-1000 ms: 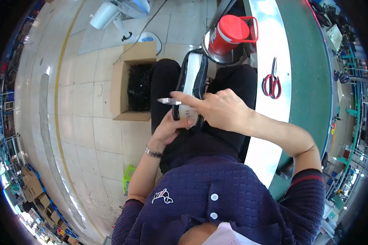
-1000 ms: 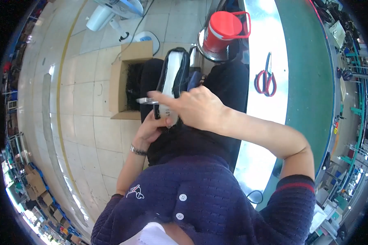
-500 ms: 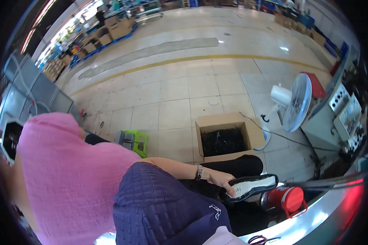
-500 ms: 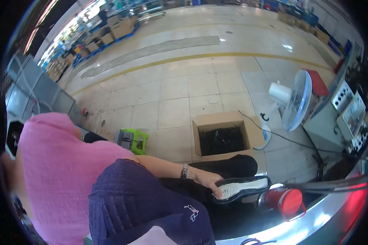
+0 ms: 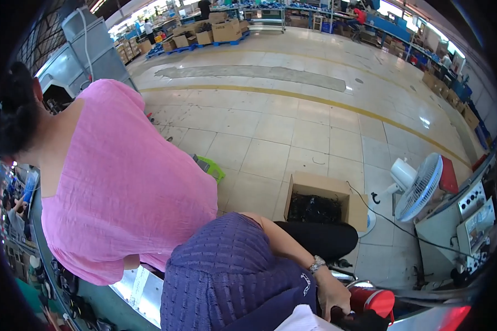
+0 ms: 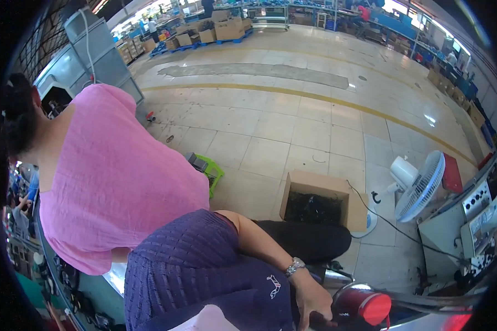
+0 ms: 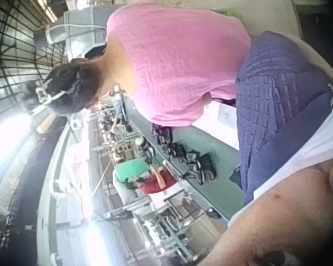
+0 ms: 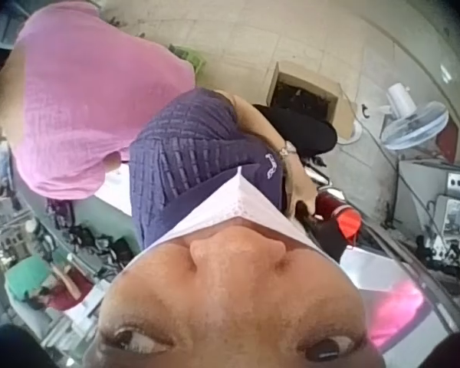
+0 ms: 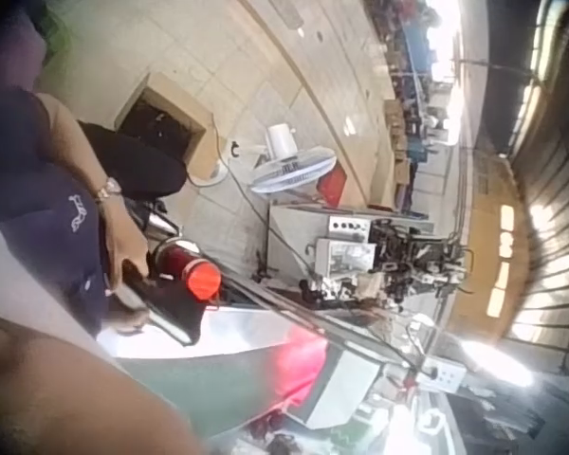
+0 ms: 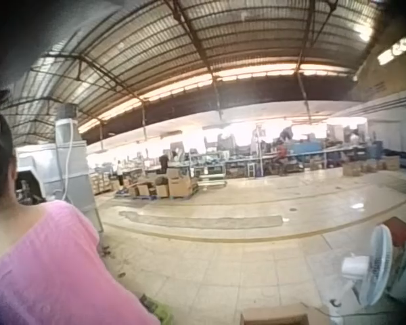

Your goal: Assembling and trimming shoe components at a manufacturing station.

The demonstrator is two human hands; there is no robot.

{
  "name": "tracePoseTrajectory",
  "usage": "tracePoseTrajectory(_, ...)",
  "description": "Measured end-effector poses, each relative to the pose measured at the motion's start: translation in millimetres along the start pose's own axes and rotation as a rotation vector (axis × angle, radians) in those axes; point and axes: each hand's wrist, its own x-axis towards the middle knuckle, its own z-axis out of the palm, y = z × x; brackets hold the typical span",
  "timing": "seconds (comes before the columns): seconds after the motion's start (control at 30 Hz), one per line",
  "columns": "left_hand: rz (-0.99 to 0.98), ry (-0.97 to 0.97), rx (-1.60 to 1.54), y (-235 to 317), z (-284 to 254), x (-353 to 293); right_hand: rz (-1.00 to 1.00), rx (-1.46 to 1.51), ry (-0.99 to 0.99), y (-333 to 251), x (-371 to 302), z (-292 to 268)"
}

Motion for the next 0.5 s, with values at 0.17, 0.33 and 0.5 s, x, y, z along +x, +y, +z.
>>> tracePoseTrajectory(0.17,0.089,0.055,-0.416,64.0,-49.7,-14.9,0.108,-0.132,0.128,42.6,-59.8,-55.9)
tracePoseTrajectory(0.33,0.838,0.138,-0.535,124.9,-115.2,-11.7,0.528,-0.479,0.424,7.6,-300.9,-171.0)
tracePoseTrajectory(0.5,0.760,0.238,-0.444,187.2,-93.6,6.9,1.167,-0.713,0.760,-213.4,-404.1,-179.2)
